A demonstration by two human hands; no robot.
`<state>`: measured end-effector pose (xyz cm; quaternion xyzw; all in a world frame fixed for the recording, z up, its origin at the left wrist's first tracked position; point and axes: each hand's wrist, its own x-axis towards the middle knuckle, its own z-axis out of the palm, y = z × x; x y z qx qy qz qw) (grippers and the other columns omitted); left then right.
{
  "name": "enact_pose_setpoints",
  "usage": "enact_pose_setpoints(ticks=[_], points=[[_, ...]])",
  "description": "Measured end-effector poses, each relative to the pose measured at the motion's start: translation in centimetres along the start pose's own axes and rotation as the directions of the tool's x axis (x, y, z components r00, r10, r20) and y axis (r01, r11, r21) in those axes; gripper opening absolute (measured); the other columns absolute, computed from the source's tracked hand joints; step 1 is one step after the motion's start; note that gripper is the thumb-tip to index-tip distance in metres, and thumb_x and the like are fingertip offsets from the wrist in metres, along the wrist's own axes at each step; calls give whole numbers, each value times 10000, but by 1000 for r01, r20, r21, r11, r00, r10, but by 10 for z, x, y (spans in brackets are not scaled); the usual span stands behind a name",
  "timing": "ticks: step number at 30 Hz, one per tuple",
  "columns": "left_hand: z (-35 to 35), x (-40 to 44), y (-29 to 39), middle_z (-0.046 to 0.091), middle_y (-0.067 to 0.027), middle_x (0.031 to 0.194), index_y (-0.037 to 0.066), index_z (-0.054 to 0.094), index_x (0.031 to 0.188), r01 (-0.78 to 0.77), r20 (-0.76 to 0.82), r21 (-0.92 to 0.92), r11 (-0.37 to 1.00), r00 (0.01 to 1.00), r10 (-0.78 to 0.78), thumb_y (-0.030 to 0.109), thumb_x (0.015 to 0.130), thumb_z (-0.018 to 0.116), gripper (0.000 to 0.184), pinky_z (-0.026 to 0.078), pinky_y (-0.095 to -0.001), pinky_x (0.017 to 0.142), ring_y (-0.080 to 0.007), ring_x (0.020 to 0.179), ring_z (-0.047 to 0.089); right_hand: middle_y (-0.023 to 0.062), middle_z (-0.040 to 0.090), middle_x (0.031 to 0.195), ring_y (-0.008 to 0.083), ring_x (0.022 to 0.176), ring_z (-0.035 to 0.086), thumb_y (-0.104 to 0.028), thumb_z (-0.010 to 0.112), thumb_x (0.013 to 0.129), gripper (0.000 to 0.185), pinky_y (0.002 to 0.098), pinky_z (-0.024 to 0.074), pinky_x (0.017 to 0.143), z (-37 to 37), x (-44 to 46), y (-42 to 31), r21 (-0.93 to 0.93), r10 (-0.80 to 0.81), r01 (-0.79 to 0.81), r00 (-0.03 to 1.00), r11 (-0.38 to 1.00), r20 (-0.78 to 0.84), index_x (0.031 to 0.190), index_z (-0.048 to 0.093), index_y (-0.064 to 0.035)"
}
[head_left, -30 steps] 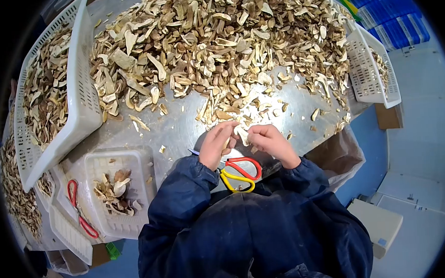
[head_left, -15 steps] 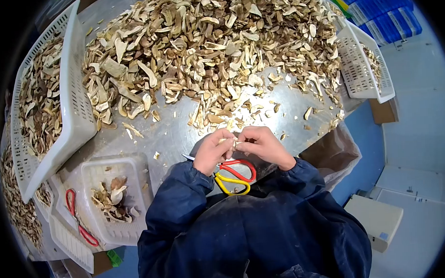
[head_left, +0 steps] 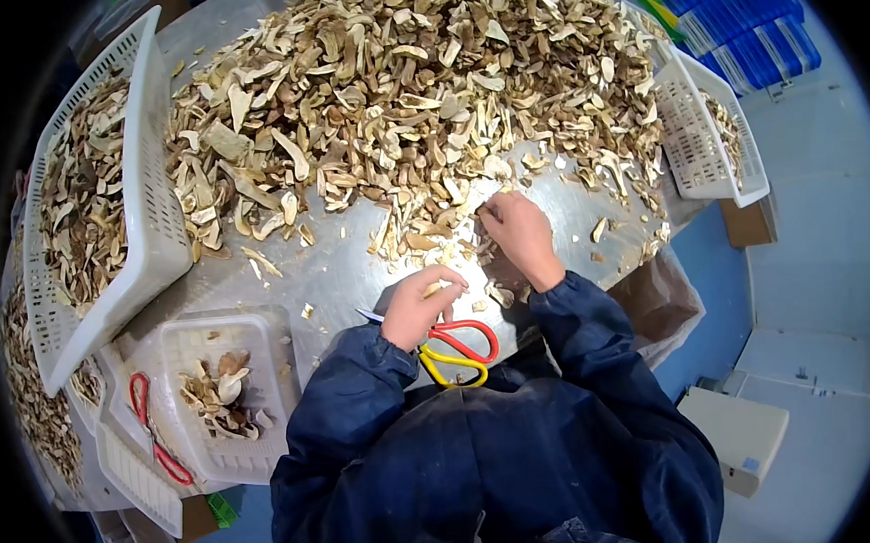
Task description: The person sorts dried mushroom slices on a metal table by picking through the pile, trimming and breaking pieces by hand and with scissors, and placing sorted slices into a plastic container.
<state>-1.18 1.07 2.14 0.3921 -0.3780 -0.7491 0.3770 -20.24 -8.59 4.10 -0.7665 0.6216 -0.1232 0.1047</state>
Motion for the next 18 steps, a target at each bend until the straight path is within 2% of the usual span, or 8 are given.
enact_pose_setpoints(ticks=[4,6,8,9,10,12,15,18], points=[[1,-2,12,563,-67,1017,51,556,1023,108,73,-498,861,994,-82,260,952,429,255,288,-160,434,-103,826,570,106,610,699,247,638,596,-214,615,778,187,332,468,599,-32,-22,-33,431,-10,-63,986,900,164,838,640,-39],[1,2,10,526,-59,918,48,534,995,198,113,-493,847,980,-163,287,967,370,292,278,-163,424,-79,748,507,109,609,649,180,595,595,-232,629,765,221,299,466,578,-51,-27,-41,618,-184,-89,913,781,364,863,640,-34],[0,-1,12,505,-38,783,52,517,964,250,150,-454,855,968,-203,264,978,332,282,260,-160,407,-57,602,426,98,619,694,154,609,583,-179,655,764,237,275,456,590,-48,-15,-34,474,32,-181,951,861,306,943,649,-23],[-4,0,2,447,-18,731,49,512,943,252,199,-479,841,964,-176,231,975,331,259,250,-160,401,-60,568,366,122,626,739,210,630,591,-168,648,762,233,306,460,603,-33,-4,-15,303,83,-121,988,945,133,948,651,-28],[-3,-1,2,446,-18,731,49,511,943,256,192,-482,838,964,-184,231,975,336,255,249,-159,402,-60,569,367,129,606,744,269,651,576,-146,627,769,197,345,454,613,-15,5,9,160,-33,54,991,986,-133,923,649,-25],[-4,-3,4,445,-17,731,49,509,945,250,169,-493,834,967,-190,231,977,345,247,247,-157,405,-58,572,371,123,581,725,299,663,560,-134,611,778,160,367,447,619,-5,17,26,3,-39,40,986,999,-159,886,644,-21],[-3,-1,7,479,-24,775,52,519,1007,194,119,-526,828,981,-154,280,984,352,284,259,-156,413,-62,613,388,101,544,662,248,619,550,-129,612,773,158,334,430,579,-7,21,29,149,-77,85,995,985,-58,885,638,-22],[11,-4,31,496,-30,821,52,524,1039,175,16,-595,785,979,-206,260,976,351,277,269,-156,422,-64,652,395,58,548,634,96,575,501,-191,634,794,205,247,381,519,-28,6,3,645,-109,-161,928,747,357,901,636,-17]])
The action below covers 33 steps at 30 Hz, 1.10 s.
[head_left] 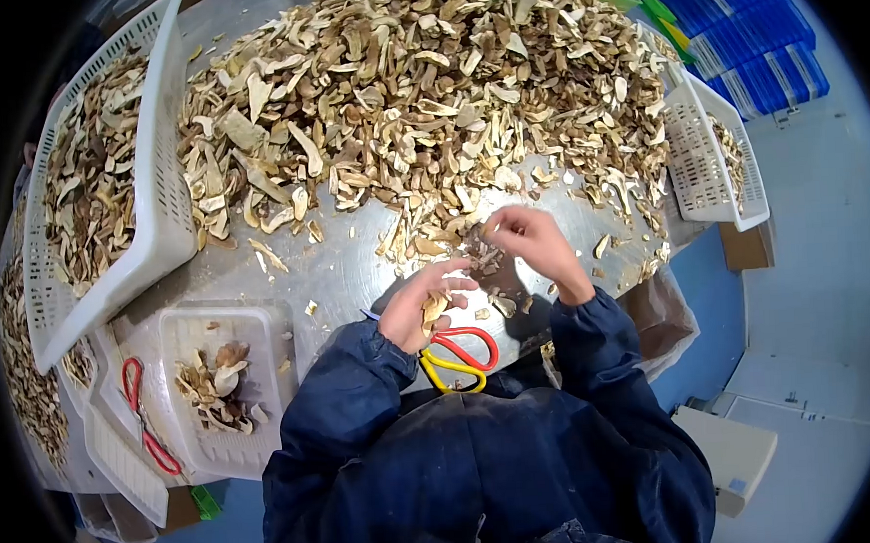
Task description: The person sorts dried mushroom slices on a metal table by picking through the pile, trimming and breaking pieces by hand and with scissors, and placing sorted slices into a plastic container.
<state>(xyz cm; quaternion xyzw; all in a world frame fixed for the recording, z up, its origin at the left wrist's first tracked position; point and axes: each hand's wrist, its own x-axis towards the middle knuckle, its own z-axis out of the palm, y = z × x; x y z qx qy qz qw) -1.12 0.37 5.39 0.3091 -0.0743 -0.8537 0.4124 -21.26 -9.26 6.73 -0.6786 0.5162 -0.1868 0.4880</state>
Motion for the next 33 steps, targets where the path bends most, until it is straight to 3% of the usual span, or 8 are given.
enact_pose_setpoints(ticks=[3,6,9,13,17,20,25,33], points=[[-8,3,-4,500,-34,851,53,526,1041,12,42,-2,1000,999,-12,242,967,357,264,280,-156,433,-66,682,405,64,567,636,94,567,508,-232,653,795,257,248,386,510,8,-1,-29,-107,53,-58,997,993,-57,924,633,-12],[-45,18,-15,518,-20,896,61,544,1040,28,291,44,999,956,-40,259,948,422,251,323,-171,488,-69,746,449,57,546,593,109,552,518,-253,673,778,306,264,396,507,17,20,10,-529,-104,-106,930,842,-352,941,616,0],[-49,16,-15,527,-18,908,56,539,1070,-5,303,18,1000,953,0,240,933,464,241,342,-165,509,-67,773,470,103,611,635,161,555,585,-264,664,773,263,286,444,536,22,19,17,-441,-60,-80,954,894,-294,849,624,-15],[-23,9,-9,534,-27,940,47,519,1130,-65,93,67,996,994,59,173,917,510,248,357,-155,543,-68,791,482,-16,554,604,45,561,498,-166,667,793,190,206,391,511,18,4,10,167,198,-166,958,972,-205,765,594,7],[-28,12,-15,532,-29,976,57,483,1202,-139,82,117,983,988,130,113,902,531,309,345,-156,539,-67,802,480,-26,553,624,34,543,476,-147,628,835,164,194,358,482,32,-16,4,195,172,-136,969,971,-176,756,585,-10],[-29,16,-21,525,-31,990,67,464,1222,-218,2,130,967,976,220,101,902,532,329,328,-153,526,-64,799,476,-33,546,626,25,546,478,-152,622,842,151,182,362,481,44,-28,-8,388,197,-148,976,910,-91,771,588,-23],[-36,18,-23,539,-5,794,61,543,1061,-285,5,140,948,958,287,62,883,557,178,302,-164,485,-46,643,467,-30,536,636,23,562,470,-95,581,844,85,182,370,491,62,-42,-25,350,111,-93,993,932,-31,802,572,-22],[-28,14,-22,542,-5,811,68,532,1028,-274,13,196,941,961,277,71,886,558,145,305,-169,479,-46,655,475,-34,506,634,20,563,416,-93,567,823,92,194,339,486,70,-43,-11,275,6,7,999,961,-47,787,544,-12]])
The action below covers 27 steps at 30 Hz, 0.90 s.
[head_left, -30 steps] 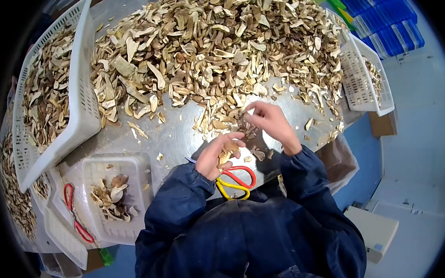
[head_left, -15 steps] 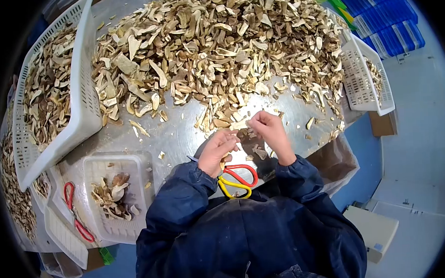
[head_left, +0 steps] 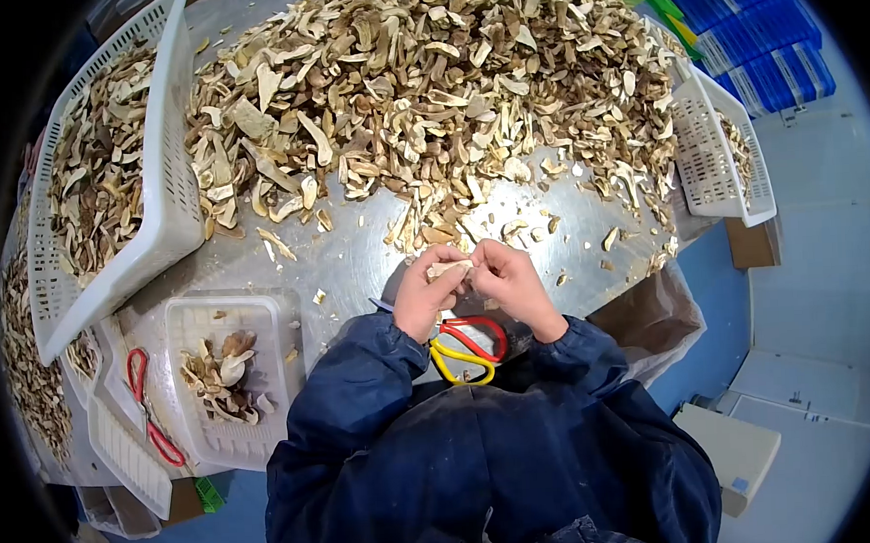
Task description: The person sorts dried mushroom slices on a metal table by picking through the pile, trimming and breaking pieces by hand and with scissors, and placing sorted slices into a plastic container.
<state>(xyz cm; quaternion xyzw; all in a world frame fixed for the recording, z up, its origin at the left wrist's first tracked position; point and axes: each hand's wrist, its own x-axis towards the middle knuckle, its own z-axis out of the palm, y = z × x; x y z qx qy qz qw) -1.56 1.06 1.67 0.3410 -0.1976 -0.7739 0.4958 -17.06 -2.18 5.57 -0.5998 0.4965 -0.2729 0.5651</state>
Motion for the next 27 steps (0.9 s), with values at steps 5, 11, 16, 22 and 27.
enact_pose_setpoints(ticks=[5,11,16,22,27], points=[[-1,0,0,534,-7,804,72,525,1027,-12,14,-73,997,1000,13,92,902,537,127,314,-175,476,-54,645,474,-58,482,638,18,540,407,-97,562,839,86,197,326,474,-8,4,-10,162,120,-142,983,976,138,782,541,-35],[-12,2,7,501,-14,738,63,537,959,52,80,-518,854,997,-13,178,929,521,119,358,-218,505,-107,628,475,-33,529,625,21,549,463,-105,573,855,95,186,357,493,-24,15,-16,137,132,-190,928,972,349,785,589,-42],[-22,6,3,493,-19,756,69,529,920,150,152,-690,708,986,-61,207,940,498,142,448,-272,598,-147,698,506,119,591,704,288,646,589,-115,580,796,179,342,467,596,-36,54,-6,-697,-346,177,932,695,-109,956,624,-48],[-32,11,0,573,-64,1048,62,507,1201,108,150,-718,688,989,1,167,942,463,283,495,-307,792,-187,959,551,152,605,778,354,724,587,-152,583,827,141,417,459,615,-34,75,-3,-805,-498,202,858,558,-130,906,608,-39],[-9,6,17,497,-51,1301,90,441,1317,9,-7,-672,740,1000,-19,161,960,404,366,460,-333,918,-208,1191,484,148,600,744,306,701,607,-164,592,843,154,374,455,595,-26,53,-36,-452,-235,130,954,883,-184,903,630,-27]])
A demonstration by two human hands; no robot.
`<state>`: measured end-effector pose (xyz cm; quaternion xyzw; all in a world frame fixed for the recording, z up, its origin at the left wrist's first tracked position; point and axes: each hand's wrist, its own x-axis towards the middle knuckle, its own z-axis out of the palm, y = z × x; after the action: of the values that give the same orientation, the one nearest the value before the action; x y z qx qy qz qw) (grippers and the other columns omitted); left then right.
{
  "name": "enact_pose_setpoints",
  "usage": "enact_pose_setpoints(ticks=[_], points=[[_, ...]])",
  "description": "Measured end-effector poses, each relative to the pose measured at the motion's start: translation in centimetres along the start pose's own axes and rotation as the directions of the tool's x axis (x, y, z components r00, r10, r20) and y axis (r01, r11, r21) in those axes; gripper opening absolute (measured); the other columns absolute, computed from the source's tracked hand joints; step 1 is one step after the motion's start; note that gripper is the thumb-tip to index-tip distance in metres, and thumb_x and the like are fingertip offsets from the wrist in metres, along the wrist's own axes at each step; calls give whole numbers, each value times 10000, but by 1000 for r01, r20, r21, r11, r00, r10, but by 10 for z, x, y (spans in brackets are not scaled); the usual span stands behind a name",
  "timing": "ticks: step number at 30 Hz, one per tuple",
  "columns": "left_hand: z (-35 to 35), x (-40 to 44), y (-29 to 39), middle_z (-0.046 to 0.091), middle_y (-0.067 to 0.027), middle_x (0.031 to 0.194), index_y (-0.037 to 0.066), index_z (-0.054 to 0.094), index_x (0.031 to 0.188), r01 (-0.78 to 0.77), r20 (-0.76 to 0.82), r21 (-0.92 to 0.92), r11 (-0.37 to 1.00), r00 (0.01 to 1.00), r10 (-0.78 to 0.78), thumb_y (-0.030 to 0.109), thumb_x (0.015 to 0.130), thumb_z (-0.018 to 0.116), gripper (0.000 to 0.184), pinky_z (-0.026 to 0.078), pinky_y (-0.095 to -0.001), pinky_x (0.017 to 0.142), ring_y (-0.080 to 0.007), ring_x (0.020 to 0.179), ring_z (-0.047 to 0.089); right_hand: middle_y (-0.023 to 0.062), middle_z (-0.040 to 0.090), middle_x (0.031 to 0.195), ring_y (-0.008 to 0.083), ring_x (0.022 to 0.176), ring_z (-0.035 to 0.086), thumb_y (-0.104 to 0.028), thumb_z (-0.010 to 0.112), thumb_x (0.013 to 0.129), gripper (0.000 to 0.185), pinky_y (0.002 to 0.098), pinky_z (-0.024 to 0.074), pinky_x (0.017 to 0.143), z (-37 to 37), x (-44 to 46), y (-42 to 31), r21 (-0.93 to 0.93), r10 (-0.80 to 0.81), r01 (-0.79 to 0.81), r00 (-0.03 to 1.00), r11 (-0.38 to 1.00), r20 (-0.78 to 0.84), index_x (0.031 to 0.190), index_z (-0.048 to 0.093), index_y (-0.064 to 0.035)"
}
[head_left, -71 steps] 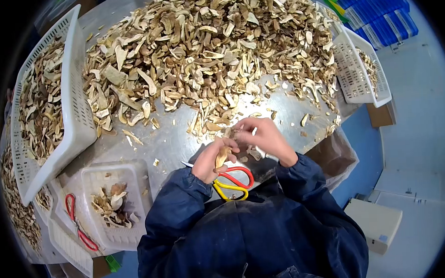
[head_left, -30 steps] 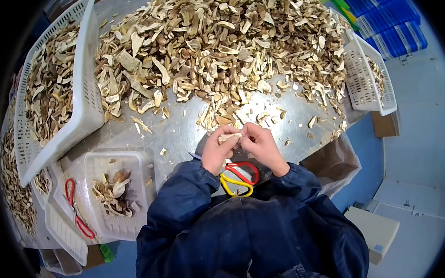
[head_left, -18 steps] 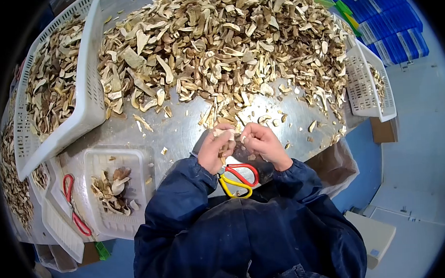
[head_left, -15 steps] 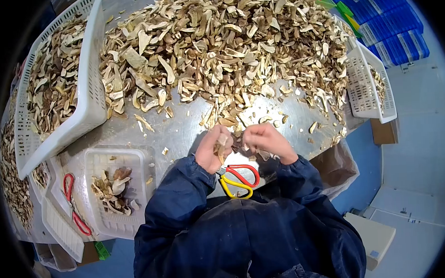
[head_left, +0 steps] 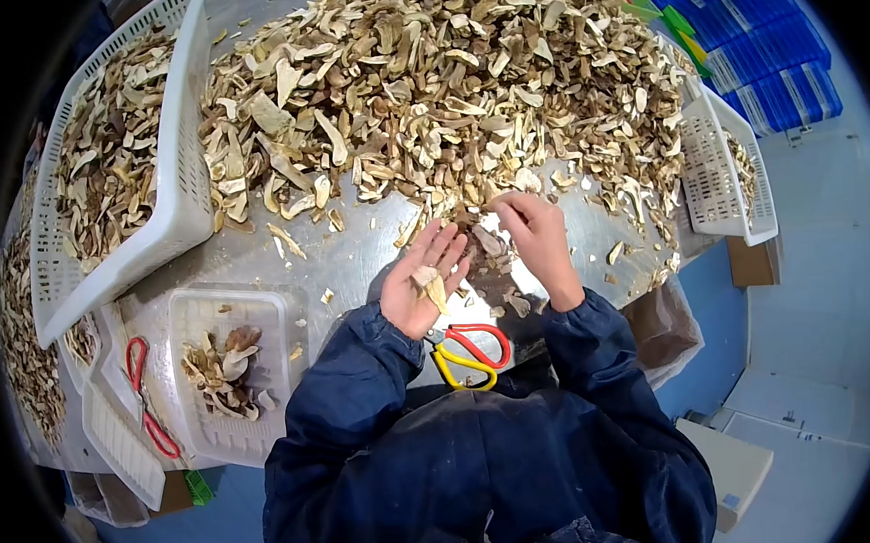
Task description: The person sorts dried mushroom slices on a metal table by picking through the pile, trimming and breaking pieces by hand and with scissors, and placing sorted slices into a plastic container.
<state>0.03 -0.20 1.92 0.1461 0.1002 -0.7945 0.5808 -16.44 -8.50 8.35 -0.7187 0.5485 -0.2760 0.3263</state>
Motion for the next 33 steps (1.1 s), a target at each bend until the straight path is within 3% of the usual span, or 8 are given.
enact_pose_setpoints(ticks=[9,13,16,20,22,25,29,33], points=[[-27,7,7,571,-41,992,74,522,1196,97,159,-163,982,985,-71,120,938,466,268,435,-262,627,-145,838,532,143,610,908,329,796,611,-219,627,805,312,408,488,663,23,7,34,-542,-60,29,997,840,-40,1075,573,-72],[-27,7,7,560,-54,1124,78,485,1250,112,181,-145,983,980,-85,137,948,451,310,479,-289,748,-169,971,551,130,646,872,255,689,607,-157,562,868,239,326,465,600,19,14,59,-366,-228,148,955,919,-187,1068,607,-33],[-4,0,1,527,-63,1223,87,450,1291,47,-24,-35,998,999,-48,154,955,442,343,474,-340,885,-203,1071,539,79,619,751,152,611,582,-139,557,871,228,288,440,538,5,9,55,30,133,-130,972,991,-193,1058,608,-20],[5,-2,-2,523,-68,1235,96,460,1278,41,-15,-9,999,999,-41,173,955,448,333,433,-406,981,-230,1106,529,-9,589,714,27,556,470,-178,551,893,252,179,354,490,-9,-7,15,472,195,-284,954,835,229,1048,618,9],[4,-1,-3,547,-67,1181,95,494,1227,51,-34,-9,999,998,-52,181,951,461,291,430,-423,984,-231,1081,538,50,607,722,135,562,532,-187,591,855,245,259,407,517,-5,2,30,62,129,-132,990,989,61,1025,619,-13],[-8,1,-5,583,-60,1035,78,556,1067,58,-90,-39,998,994,-61,192,943,487,182,438,-434,972,-222,993,562,152,617,769,337,756,599,-199,615,780,253,411,466,649,8,11,41,-457,18,-28,1000,889,-26,975,624,-37],[-38,8,-6,581,-57,1033,61,539,1070,64,33,-6,998,997,-64,188,948,475,188,442,-425,966,-217,982,560,111,642,764,268,717,616,-169,604,806,189,358,470,626,11,16,68,-300,-84,52,992,952,-93,919,638,-22],[0,0,-4,568,-60,1022,57,525,1062,72,-88,97,993,994,-64,206,959,450,197,441,-427,967,-213,1006,549,-28,616,772,25,623,510,-163,573,867,211,192,386,520,-10,4,23,290,145,-274,907,917,396,992,649,-11]])
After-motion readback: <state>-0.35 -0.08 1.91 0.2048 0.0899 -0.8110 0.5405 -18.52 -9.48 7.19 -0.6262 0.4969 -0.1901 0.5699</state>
